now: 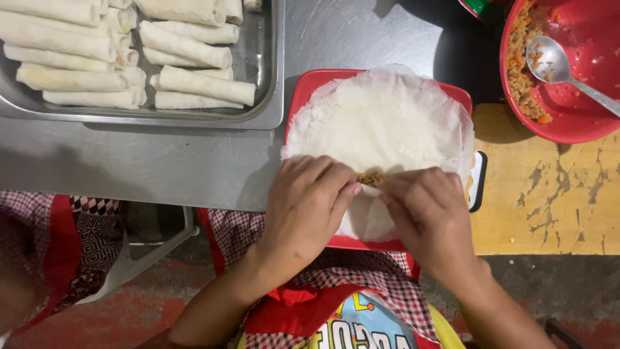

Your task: The person prepares spring rolls by placing filling on a wrapper with a spoon and rolling it by hand, repeating the process with multiple wrappers.

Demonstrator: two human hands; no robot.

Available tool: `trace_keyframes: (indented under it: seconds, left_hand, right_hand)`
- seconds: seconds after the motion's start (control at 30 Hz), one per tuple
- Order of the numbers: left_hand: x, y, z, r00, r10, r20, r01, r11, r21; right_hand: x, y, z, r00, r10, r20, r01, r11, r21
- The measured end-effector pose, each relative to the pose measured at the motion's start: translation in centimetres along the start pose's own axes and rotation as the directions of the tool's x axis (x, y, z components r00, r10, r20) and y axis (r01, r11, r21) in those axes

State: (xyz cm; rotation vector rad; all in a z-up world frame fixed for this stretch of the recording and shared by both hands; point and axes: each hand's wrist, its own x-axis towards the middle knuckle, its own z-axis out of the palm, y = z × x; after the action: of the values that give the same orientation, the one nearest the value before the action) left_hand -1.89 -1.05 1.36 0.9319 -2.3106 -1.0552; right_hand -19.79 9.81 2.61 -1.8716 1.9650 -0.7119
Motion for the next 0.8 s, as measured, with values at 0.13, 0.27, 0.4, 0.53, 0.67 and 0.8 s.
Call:
trace_keyframes:
  seconds: [0.13, 0.27, 0.4, 0.53, 0.67, 0.8]
  left_hand:
    - [0.8, 0.2, 0.3, 0.998, -0.054, 0.045, 0.051, 0.998, 0.048]
    - [0.8, -0.2, -0.3, 0.996, -0.072, 0.051, 0.072, 0.997, 0.007]
    - [-1.2, -0.4, -3.1, 0.989, -0.067, -0.13, 0.076, 0.995, 0.068]
    - [-2.8, 0.6, -2.3, 0.997, -0.006, -0.071, 0.007, 1.0, 0.019]
    - [-1.4, 1.2, 0.8, 0.966, 0.244, 0.087, -0.257, 0.949, 0.182]
    - [-0.3, 1.3, 1.7, 0.973, 0.211, 0.092, -0.229, 0.936, 0.267]
  right_hand:
    - [0.9, 0.1, 0.1, 0.993, 0.116, -0.029, -0.115, 0.993, 0.039]
    - [1.6, 0.3, 0.2, 0.989, 0.14, 0.038, -0.143, 0.983, 0.118]
    - [2.4, 0.3, 0.0, 0.989, 0.125, 0.083, -0.129, 0.991, 0.047]
    - [2.7, 0.7, -0.3, 0.993, 0.084, 0.081, -0.086, 0.996, 0.02]
    - [3.0, 1.6, -0.2, 0.991, 0.037, 0.132, -0.044, 0.998, 0.049]
    - [2.9, 2.3, -0.7, 0.979, 0.101, 0.175, -0.114, 0.991, 0.068]
